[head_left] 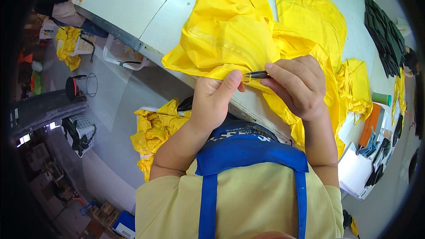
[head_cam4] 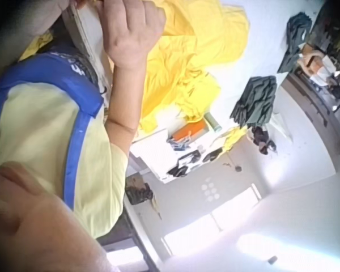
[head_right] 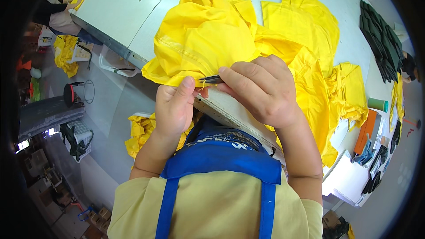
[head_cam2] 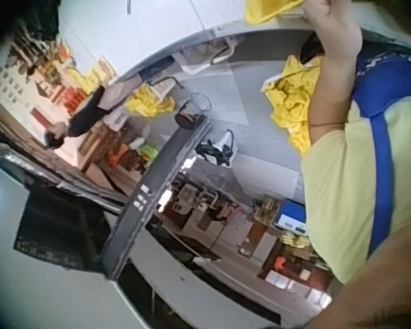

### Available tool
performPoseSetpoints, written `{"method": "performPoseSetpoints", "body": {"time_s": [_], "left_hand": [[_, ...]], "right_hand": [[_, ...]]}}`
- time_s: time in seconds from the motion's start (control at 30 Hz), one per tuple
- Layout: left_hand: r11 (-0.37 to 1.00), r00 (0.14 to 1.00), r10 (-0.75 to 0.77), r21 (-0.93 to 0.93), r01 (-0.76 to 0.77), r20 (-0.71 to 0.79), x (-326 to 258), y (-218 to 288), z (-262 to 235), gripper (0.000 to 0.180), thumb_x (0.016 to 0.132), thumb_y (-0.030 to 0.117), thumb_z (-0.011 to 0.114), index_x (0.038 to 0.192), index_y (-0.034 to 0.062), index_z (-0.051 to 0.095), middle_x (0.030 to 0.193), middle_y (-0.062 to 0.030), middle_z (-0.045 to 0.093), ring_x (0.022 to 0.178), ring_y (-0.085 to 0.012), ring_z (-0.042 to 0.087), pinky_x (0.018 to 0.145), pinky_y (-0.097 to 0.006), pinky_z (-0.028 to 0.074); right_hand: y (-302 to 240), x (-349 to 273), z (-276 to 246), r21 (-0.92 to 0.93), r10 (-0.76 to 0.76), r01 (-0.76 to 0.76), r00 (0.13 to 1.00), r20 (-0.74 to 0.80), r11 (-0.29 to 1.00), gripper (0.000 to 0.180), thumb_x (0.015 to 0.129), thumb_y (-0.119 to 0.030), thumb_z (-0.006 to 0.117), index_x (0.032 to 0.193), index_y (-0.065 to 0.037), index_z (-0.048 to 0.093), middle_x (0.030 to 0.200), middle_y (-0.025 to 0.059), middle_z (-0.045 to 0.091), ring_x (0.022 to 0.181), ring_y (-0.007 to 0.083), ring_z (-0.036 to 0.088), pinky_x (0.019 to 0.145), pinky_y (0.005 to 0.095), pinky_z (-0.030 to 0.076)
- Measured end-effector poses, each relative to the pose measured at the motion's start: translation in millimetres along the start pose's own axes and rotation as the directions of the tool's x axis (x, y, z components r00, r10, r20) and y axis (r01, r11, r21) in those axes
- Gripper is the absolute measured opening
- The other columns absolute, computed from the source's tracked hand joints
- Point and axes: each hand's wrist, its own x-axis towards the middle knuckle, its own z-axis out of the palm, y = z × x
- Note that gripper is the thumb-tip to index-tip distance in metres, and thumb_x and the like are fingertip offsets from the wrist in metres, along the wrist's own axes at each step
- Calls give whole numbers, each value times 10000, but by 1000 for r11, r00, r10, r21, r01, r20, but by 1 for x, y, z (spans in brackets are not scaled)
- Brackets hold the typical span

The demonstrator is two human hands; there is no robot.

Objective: The person folds a yellow raincoat on a white table, smoothing the fabric, aligning edges, and folding it into a compact rectangle. They use scissors to trim loose threads and then place the folded garment into a clear plastic bag.

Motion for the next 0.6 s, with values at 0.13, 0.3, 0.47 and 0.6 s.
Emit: {"method": "performPoseSetpoints", "body": {"time_s": [0.13, 0.3, 0.47, 0.6], "left_hand": [[999, 999, 7, -32, -8, -44, 2, -1, 1, 244, 958, 172, 518, 1086, -25, 582, 1002, -91, 627, 836, -156, 585, 738, -286, 478], [907, 999, -38, -419, 49, 35, -16, -6, -52, 472, 885, 58, 547, 1332, -29, 421, 1340, -132, 495, 1241, -263, 485, 1049, -423, 375], [573, 561, -820, -160, 804, -117, -80, -42, -175, 466, 868, 136, 567, 1305, 39, 441, 1212, -105, 571, 1105, -257, 569, 923, -423, 485], [589, 430, -446, 104, 802, -785, -99, -59, -246, 280, 908, 183, 533, 1167, 85, 497, 1114, -67, 553, 982, -197, 563, 792, -382, 500]], "right_hand": [[2, -13, 7, 348, 206, -166, 975, -81, 923, 245, 714, -129, 770, 920, -48, 665, 810, 48, 646, 669, 167, 578, 591, 279, 435], [38, -74, 9, 386, 878, -821, 475, 55, 420, 99, 836, -63, 673, 925, -31, 643, 749, -36, 537, 670, 45, 442, 613, 195, 371], [112, -163, 3, 282, 980, -949, 175, 90, 143, 265, 972, -231, 500, 1034, -23, 652, 727, -72, 480, 560, 27, 314, 521, 186, 258], [138, -156, 17, 196, 972, -973, 157, 175, 122, 321, 951, -259, 530, 1108, 0, 636, 837, 38, 634, 703, 82, 501, 672, 223, 401]]}}
